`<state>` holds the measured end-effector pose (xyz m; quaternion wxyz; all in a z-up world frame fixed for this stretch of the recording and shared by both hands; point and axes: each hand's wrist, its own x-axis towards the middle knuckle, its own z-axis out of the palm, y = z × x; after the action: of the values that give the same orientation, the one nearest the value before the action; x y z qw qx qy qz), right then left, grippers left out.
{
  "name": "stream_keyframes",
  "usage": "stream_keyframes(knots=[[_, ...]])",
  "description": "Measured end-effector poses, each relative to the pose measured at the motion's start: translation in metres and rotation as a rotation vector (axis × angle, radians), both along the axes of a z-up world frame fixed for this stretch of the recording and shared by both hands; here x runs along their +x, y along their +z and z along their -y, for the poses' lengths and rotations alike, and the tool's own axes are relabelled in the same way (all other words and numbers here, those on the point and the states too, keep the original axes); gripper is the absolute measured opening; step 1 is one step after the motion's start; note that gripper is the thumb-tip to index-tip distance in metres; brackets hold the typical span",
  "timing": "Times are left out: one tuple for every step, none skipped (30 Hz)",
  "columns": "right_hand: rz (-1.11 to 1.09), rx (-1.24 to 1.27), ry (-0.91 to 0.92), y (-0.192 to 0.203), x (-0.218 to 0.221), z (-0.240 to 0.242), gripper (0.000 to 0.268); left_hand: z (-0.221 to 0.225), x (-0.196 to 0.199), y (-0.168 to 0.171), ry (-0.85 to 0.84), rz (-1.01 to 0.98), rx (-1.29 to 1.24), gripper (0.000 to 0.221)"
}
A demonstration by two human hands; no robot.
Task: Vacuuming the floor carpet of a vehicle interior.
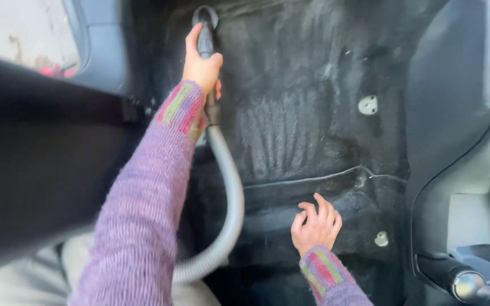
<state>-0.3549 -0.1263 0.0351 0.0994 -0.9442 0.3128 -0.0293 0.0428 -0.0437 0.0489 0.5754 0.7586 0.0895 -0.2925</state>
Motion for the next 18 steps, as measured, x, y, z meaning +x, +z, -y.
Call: stream_keyframes(knots=[[0.006,-0.017,0.015,0.001,-0.003,0.003,0.015,0.012,0.012,0.001,0.004,-0.018,0.018,0.078],[0.005,-0.034,0.004,0.001,0.004,0.004,0.015,0.008,-0.014,0.002,-0.007,-0.018,0.001,0.078],[-0.001,-0.024,0.011,0.005,0.005,0.004,0.015,-0.007,-0.048,0.004,0.001,0.007,0.01,0.078],[-0.008,-0.013,0.017,0.01,0.005,0.002,0.016,-0.022,-0.082,0.007,0.008,0.033,0.019,0.078],[0.004,-0.032,0.043,0.002,0.004,0.004,0.016,-0.024,-0.084,0.001,0.035,0.045,0.001,0.078],[0.009,-0.037,0.027,-0.005,0.003,0.005,0.015,-0.026,-0.086,-0.006,0.017,0.064,-0.046,0.077],[-0.005,-0.031,-0.003,-0.007,-0.006,-0.002,0.014,-0.032,-0.095,-0.012,-0.015,0.065,-0.082,0.077],[-0.011,-0.041,0.009,-0.005,0.001,0.007,0.014,-0.016,-0.072,-0.009,-0.003,0.059,-0.091,0.077],[-0.015,-0.015,0.009,0.001,0.002,0.004,0.014,-0.009,-0.055,-0.004,-0.006,0.04,-0.067,0.074],[-0.02,0.01,0.009,0.007,0.004,0.003,0.013,-0.001,-0.037,0.0,-0.01,0.021,-0.042,0.071],[-0.005,0.004,0.005,0.002,0.0,0.001,0.013,0.008,-0.022,0.0,-0.014,0.036,-0.048,0.071],[0.018,0.003,0.013,-0.001,-0.002,0.0,0.014,0.018,-0.007,0.001,0.005,0.04,-0.016,0.074],[0.03,-0.008,0.026,-0.002,-0.007,0.004,0.015,0.031,0.006,0.001,0.03,0.034,0.007,0.077],[0.034,-0.024,0.026,-0.003,0.003,0.007,0.015,0.028,-0.014,0.0,0.03,0.038,-0.009,0.077],[0.008,-0.008,0.018,0.001,0.003,0.005,0.015,0.012,-0.047,-0.001,0.035,0.067,0.027,0.076],[-0.018,0.006,0.011,0.006,0.003,0.003,0.014,-0.003,-0.08,0.0,0.039,0.095,0.064,0.075],[0.006,0.007,0.018,-0.001,0.001,0.003,0.014,-0.012,-0.084,0.002,0.047,0.119,0.066,0.075],[-0.005,0.012,0.012,-0.008,-0.001,0.004,0.014,-0.019,-0.088,0.004,0.008,0.108,0.039,0.076]])
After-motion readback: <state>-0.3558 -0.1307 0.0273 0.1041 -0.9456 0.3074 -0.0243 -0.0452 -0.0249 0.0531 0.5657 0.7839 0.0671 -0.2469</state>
